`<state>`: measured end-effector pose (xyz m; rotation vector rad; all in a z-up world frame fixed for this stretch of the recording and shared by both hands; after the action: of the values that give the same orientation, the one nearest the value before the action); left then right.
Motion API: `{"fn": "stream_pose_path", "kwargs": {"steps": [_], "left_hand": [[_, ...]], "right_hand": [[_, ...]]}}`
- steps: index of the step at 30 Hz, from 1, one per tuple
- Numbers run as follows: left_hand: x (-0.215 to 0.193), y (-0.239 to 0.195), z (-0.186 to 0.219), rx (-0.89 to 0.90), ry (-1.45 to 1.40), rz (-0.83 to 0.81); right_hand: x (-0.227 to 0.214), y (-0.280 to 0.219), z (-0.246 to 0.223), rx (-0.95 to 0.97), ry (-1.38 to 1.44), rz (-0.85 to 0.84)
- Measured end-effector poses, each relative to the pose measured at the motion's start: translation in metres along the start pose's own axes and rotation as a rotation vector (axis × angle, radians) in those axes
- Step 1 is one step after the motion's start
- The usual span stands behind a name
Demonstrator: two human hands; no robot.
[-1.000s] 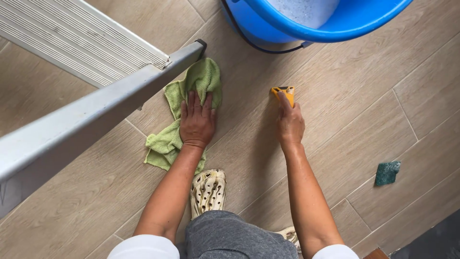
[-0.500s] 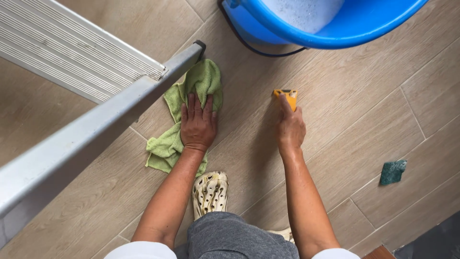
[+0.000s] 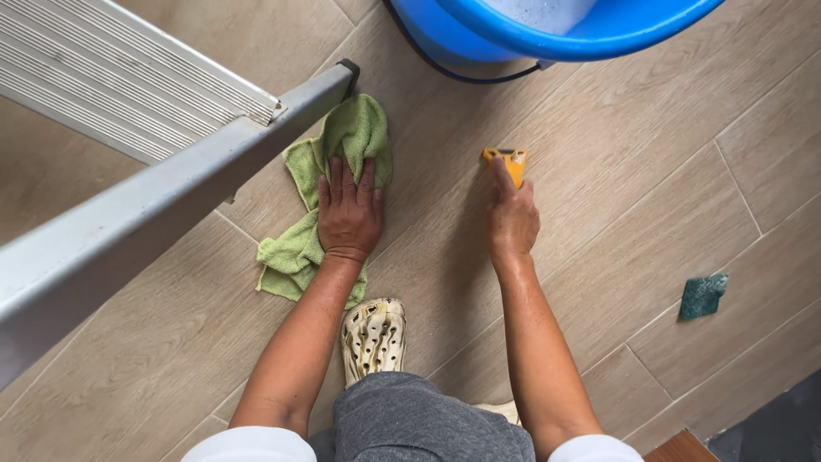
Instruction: Cleaning the floor and grout lines using a cloth, scraper, and sponge.
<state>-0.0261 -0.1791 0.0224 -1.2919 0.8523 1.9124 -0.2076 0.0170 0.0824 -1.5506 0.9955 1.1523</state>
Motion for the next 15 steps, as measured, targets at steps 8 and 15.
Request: {"fn": "stream_pose_path", "kwargs": {"steps": [8,15], "left_hand": [[0.001,0.04,0.043,0.127,-0.057,0.018],[0.054,0.107,0.169,0.401,-0.2,-0.023]], "right_hand": [[0.005,0.005,0.041,-0.082,0.178,0.122],[-0.052,-0.043,0.118,0.474,0.699,0.248]]}}
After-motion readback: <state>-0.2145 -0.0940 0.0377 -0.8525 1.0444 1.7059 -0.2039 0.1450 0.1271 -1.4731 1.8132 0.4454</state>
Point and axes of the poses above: each hand's wrist, its own y-axis towards the middle knuckle, its own x-axis out of the palm, z = x × y, the point moved 8 cm from there along y, towards the middle knuckle, and after that the axes turned 7 degrees about z, right-handed, at the moved point
